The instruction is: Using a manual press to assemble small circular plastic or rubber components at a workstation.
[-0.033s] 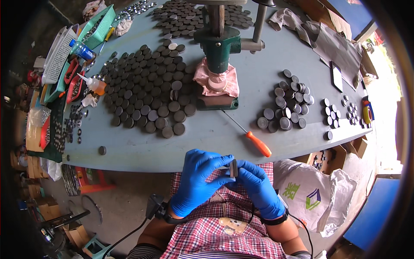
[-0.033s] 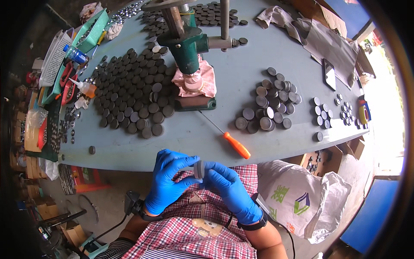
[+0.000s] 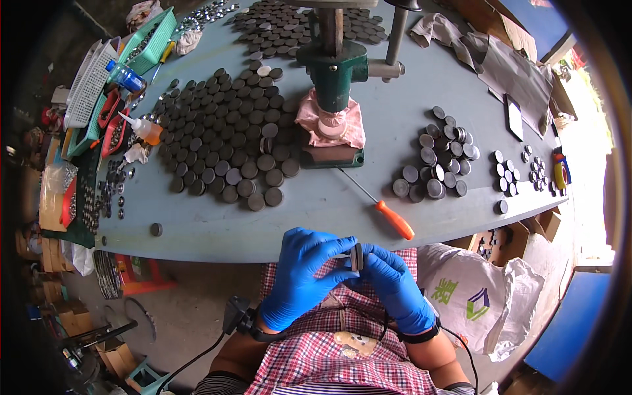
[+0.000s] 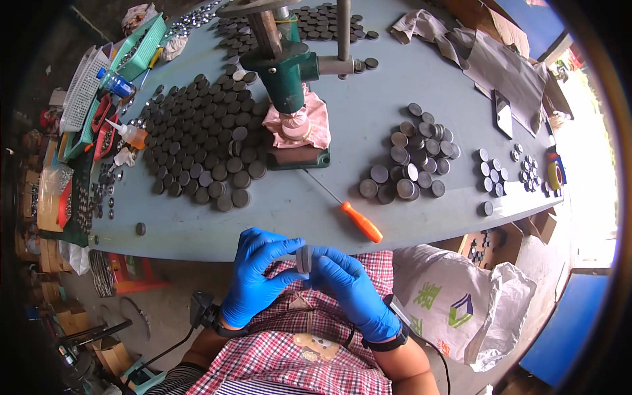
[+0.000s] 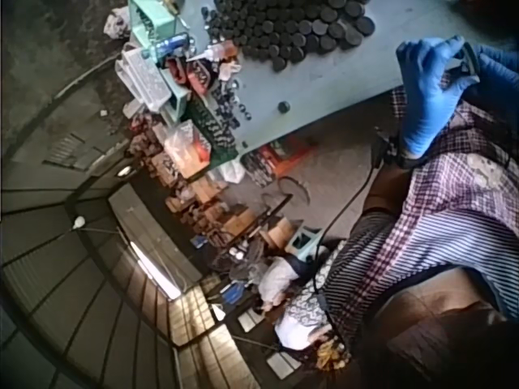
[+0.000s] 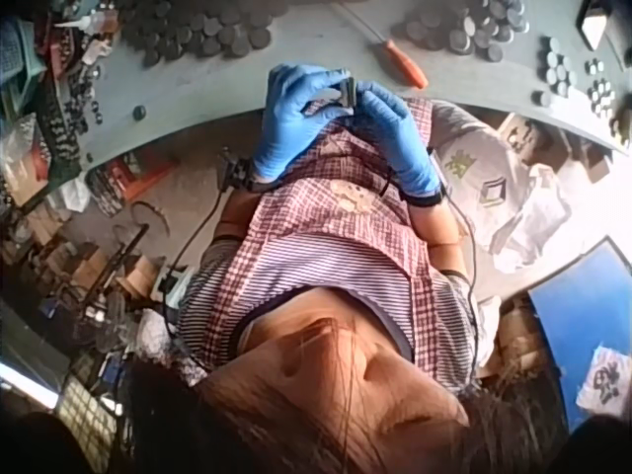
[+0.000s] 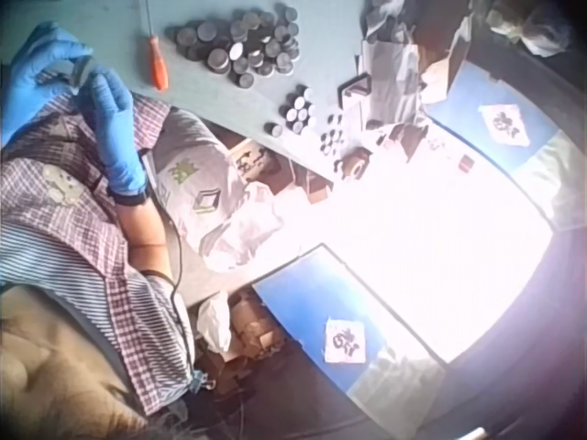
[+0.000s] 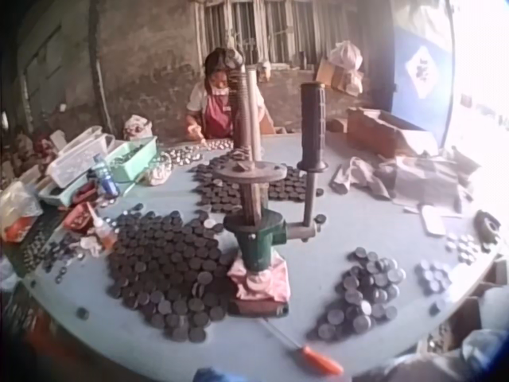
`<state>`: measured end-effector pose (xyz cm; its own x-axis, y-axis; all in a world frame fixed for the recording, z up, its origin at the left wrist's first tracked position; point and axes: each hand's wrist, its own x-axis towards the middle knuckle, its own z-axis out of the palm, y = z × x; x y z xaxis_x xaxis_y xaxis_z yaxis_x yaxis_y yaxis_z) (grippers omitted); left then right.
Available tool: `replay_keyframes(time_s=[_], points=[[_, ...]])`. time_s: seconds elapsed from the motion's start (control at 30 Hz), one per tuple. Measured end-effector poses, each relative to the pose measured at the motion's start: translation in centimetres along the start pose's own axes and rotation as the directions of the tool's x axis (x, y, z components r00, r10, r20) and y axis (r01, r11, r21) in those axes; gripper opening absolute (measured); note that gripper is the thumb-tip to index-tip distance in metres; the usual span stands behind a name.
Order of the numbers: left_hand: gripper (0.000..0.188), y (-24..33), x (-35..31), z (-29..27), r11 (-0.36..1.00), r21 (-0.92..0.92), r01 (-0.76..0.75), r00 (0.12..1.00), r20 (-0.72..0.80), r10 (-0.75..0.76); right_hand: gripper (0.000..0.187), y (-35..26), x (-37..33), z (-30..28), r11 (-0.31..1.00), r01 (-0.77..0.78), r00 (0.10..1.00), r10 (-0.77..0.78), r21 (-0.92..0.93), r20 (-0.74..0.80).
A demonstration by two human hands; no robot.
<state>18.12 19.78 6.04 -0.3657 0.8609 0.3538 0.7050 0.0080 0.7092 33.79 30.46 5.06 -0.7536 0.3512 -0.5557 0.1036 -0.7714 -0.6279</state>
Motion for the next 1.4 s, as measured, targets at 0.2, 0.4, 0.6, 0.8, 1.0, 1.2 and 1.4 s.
replay_keyframes(time_s=[0.2, 0.4, 0.6, 0.8, 1.0, 1.2, 1.4], points=[[0.051, 0.0, -0.3, 0.2, 1.0, -0.029, -0.004, 0.999, -0.034, 0.003, 0.034, 0.8, 0.6, -0.7, 0.991, 0.023, 0.986, -0.045, 0.135, 0.162], [0.051, 0.3, 0.0, 0.0, 0.999, -0.039, -0.02, 1.0, -0.013, 0.02, 0.027, 1.0, 1.0, -0.4, 0.96, -0.019, 0.968, -0.052, 0.278, 0.246], [0.05, 0.1, 0.2, 0.0, 0.998, -0.054, -0.038, 0.999, -0.008, 0.038, 0.023, 0.7, 1.3, -0.2, 0.942, -0.048, 0.953, -0.056, 0.331, 0.299], [0.049, -0.1, 0.3, 0.1, 0.998, -0.048, -0.043, 0.999, -0.005, 0.043, 0.022, 0.9, 1.7, -0.3, 0.934, -0.072, 0.946, -0.047, 0.349, 0.321], [0.049, -0.2, 0.3, 0.1, 0.999, -0.049, -0.007, 1.0, -0.009, 0.007, 0.023, 0.8, 1.8, 0.1, 0.93, -0.07, 0.952, -0.046, 0.362, 0.301], [0.05, -0.2, 0.4, 0.3, 0.999, -0.032, 0.026, 1.0, -0.007, -0.026, 0.025, 1.0, 2.2, -0.2, 0.924, -0.07, 0.963, -0.036, 0.377, 0.265], [0.051, -1.6, 1.4, 1.6, 0.998, 0.057, 0.025, 0.999, -0.037, -0.023, 0.023, -0.6, 3.0, 0.4, 0.946, 0.288, 0.954, -0.297, -0.148, -0.047]])
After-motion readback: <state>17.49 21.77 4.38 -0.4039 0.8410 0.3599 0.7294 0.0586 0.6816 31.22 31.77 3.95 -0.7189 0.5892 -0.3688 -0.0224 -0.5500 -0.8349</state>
